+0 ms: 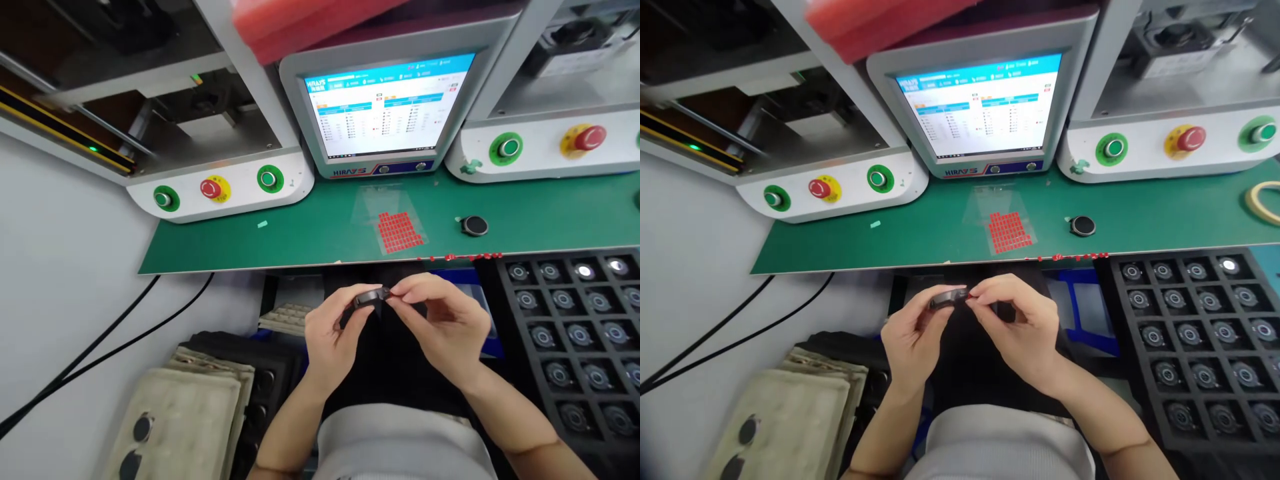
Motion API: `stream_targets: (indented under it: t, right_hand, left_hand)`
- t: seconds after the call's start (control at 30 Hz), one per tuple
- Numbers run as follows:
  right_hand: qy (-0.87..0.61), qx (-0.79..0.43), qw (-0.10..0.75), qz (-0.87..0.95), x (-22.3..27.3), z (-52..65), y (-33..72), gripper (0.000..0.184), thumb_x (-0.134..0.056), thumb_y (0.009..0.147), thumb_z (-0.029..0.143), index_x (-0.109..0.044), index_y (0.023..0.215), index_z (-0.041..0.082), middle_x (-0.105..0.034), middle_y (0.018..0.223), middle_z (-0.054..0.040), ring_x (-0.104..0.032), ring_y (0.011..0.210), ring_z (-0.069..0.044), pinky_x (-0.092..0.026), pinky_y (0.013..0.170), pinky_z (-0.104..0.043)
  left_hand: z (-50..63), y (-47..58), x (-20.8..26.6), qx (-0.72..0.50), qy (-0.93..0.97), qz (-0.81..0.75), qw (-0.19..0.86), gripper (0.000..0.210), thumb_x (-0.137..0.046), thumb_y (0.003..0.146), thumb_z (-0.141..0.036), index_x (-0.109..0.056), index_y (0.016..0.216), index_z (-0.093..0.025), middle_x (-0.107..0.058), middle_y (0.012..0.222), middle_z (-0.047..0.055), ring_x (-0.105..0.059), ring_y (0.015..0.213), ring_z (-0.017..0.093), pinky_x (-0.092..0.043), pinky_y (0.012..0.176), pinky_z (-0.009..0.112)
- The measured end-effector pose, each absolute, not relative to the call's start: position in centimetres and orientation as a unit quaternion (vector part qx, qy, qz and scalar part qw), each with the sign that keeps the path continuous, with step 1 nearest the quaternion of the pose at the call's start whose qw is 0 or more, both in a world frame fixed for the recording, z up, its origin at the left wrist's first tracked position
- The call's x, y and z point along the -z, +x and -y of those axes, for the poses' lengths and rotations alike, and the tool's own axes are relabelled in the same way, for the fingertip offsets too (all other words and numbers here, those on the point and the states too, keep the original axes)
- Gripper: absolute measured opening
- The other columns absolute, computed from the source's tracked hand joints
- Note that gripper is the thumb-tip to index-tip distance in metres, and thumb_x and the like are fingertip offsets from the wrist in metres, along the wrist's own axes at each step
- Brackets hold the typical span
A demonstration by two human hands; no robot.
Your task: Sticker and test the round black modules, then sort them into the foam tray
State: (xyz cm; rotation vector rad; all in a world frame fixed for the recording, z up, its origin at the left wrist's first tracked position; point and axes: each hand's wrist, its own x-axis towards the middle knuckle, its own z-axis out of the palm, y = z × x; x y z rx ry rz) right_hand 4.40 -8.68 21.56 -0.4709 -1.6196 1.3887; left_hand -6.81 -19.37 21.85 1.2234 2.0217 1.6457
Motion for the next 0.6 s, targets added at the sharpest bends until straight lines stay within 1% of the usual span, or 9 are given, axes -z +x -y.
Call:
stream_targets:
  t: [0.07,0.17,0.33,0.43,0.5,0.6]
  right_hand:
    - [-0.173,-0.558,0.460,0.669,-21.5,8.9,4.9,0.032,-0.072,0.076,-0.003,-0.069,0.090,0.026,-0.073,0.086,-0.0001,-0.070,0.080,-0.015,-0.059,0.071,-0.029]
    - [-0.156,-0.561,0.445,0.680,-21.7,8.5,5.6,0.031,-0.072,0.077,-0.002,-0.069,0.089,0.025,-0.073,0.086,-0.0004,-0.070,0.079,-0.016,-0.059,0.071,-0.030]
    - [-0.103,-0.616,0.360,0.693,-22.5,6.7,6.3,0.023,-0.073,0.079,0.003,-0.066,0.087,0.023,-0.070,0.080,0.0001,-0.067,0.072,-0.014,-0.057,0.064,-0.028]
    - [-0.050,-0.645,0.313,0.695,-22.6,5.9,6.6,0.020,-0.071,0.081,0.003,-0.063,0.083,0.022,-0.066,0.079,0.0007,-0.065,0.073,-0.012,-0.055,0.065,-0.027]
    - [-0.028,-0.652,0.312,0.691,-22.5,5.9,6.7,0.021,-0.069,0.082,0.002,-0.060,0.080,0.021,-0.064,0.078,0.0010,-0.063,0.072,-0.012,-0.055,0.065,-0.027]
    - [-0.032,-0.642,0.350,0.681,-22.1,6.5,6.6,0.023,-0.068,0.081,0.000,-0.059,0.079,0.021,-0.064,0.078,0.0011,-0.062,0.071,-0.012,-0.054,0.063,-0.027]
  left_hand:
    - [19.8,-6.7,-22.0,-0.545,0.451,-0.698,0.113,0.021,-0.064,0.090,-0.016,-0.072,0.108,-0.024,-0.077,0.099,0.002,-0.073,0.086,0.013,-0.058,0.080,0.020]
    - [20.3,-6.7,-22.3,-0.523,0.479,-0.697,0.104,0.023,-0.064,0.090,-0.014,-0.072,0.109,-0.023,-0.077,0.100,0.004,-0.073,0.084,0.014,-0.058,0.079,0.021]
    - [20.6,-7.1,-22.4,-0.515,0.526,-0.665,0.124,0.024,-0.064,0.090,-0.015,-0.071,0.111,-0.023,-0.077,0.101,0.004,-0.072,0.084,0.015,-0.058,0.076,0.021]
    - [20.7,-7.3,-22.3,-0.521,0.540,-0.644,0.151,0.024,-0.065,0.089,-0.015,-0.071,0.111,-0.024,-0.077,0.098,0.003,-0.072,0.081,0.013,-0.058,0.076,0.020]
    - [20.7,-7.2,-22.2,-0.530,0.535,-0.638,0.159,0.024,-0.066,0.089,-0.016,-0.071,0.111,-0.025,-0.077,0.097,0.002,-0.072,0.078,0.013,-0.058,0.075,0.020]
    - [20.8,-7.0,-22.0,-0.542,0.519,-0.644,0.152,0.022,-0.067,0.089,-0.018,-0.072,0.109,-0.025,-0.078,0.096,0.003,-0.072,0.078,0.013,-0.058,0.073,0.020]
